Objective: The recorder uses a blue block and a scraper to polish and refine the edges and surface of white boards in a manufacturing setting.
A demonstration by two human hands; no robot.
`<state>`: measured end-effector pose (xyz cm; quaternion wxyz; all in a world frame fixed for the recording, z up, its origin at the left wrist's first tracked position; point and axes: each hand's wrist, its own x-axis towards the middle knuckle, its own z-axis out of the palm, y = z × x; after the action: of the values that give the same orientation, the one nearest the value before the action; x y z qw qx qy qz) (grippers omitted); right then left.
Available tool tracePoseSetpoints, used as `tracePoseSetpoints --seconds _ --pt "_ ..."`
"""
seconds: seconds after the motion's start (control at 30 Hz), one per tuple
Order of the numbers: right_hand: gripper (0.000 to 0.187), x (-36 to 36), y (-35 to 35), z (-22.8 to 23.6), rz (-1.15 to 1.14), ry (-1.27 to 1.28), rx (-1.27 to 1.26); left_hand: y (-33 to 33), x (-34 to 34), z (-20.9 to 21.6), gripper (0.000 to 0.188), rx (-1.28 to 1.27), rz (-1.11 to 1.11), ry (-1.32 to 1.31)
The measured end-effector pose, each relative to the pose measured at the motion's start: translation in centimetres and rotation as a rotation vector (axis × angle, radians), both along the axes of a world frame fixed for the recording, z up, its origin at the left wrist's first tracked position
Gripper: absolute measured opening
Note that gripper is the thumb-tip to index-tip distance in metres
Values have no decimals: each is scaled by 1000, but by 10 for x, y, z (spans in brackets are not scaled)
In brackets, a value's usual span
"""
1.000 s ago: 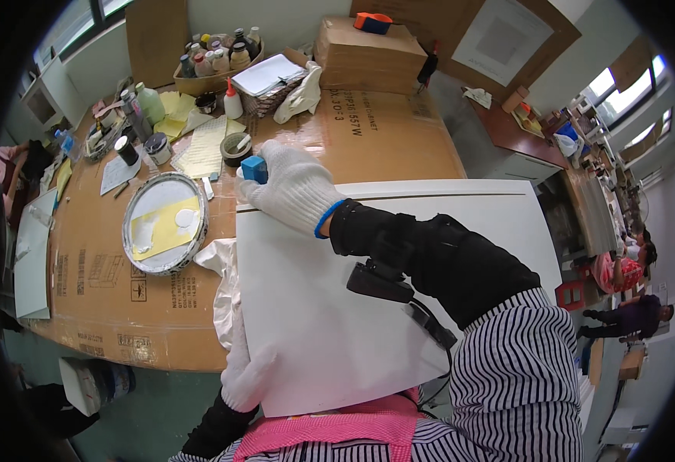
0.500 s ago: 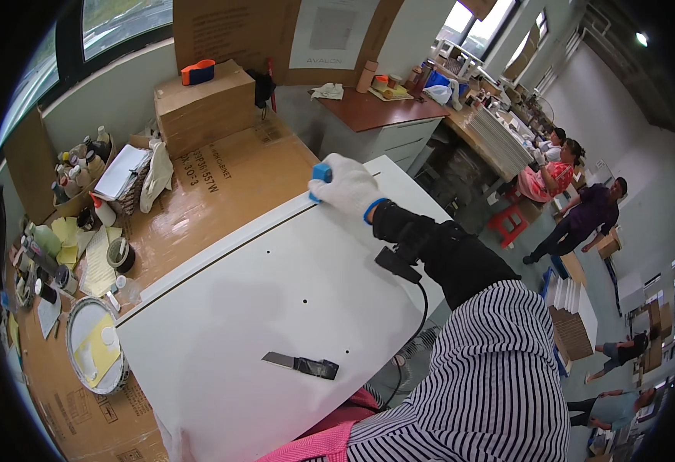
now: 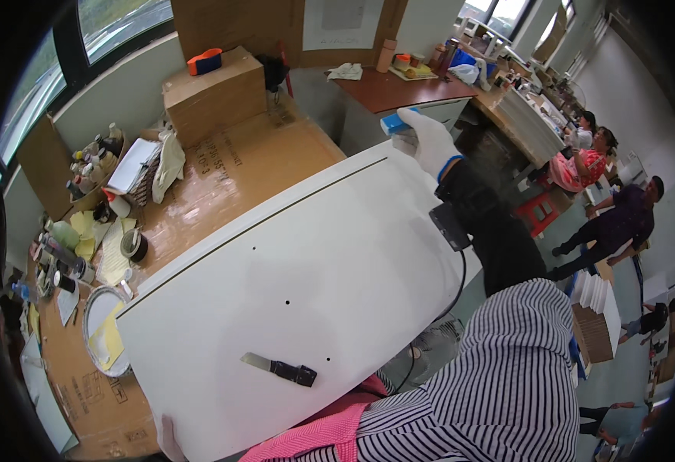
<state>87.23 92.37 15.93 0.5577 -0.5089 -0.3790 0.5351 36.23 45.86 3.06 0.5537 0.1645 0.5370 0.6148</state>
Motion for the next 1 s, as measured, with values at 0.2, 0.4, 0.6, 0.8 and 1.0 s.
tracePoseSetpoints --seconds 0.2,0.4,0.6,0.8,1.0 --pt "29 -57 -81 10 412 123 -221 10 -13 44 77 -50 -159 504" --pt "33 -131 -155 37 530 410 -296 39 -27 159 79 151 -206 896" --pt "44 -227 -218 73 1025 343 -190 108 38 176 92 545 -480 740" --pt "39 -282 -265 80 1278 -93 72 95 47 169 50 550 -221 287" --pt "46 -237 -250 78 1058 -1217 298 61 -147 115 46 36 263 889"
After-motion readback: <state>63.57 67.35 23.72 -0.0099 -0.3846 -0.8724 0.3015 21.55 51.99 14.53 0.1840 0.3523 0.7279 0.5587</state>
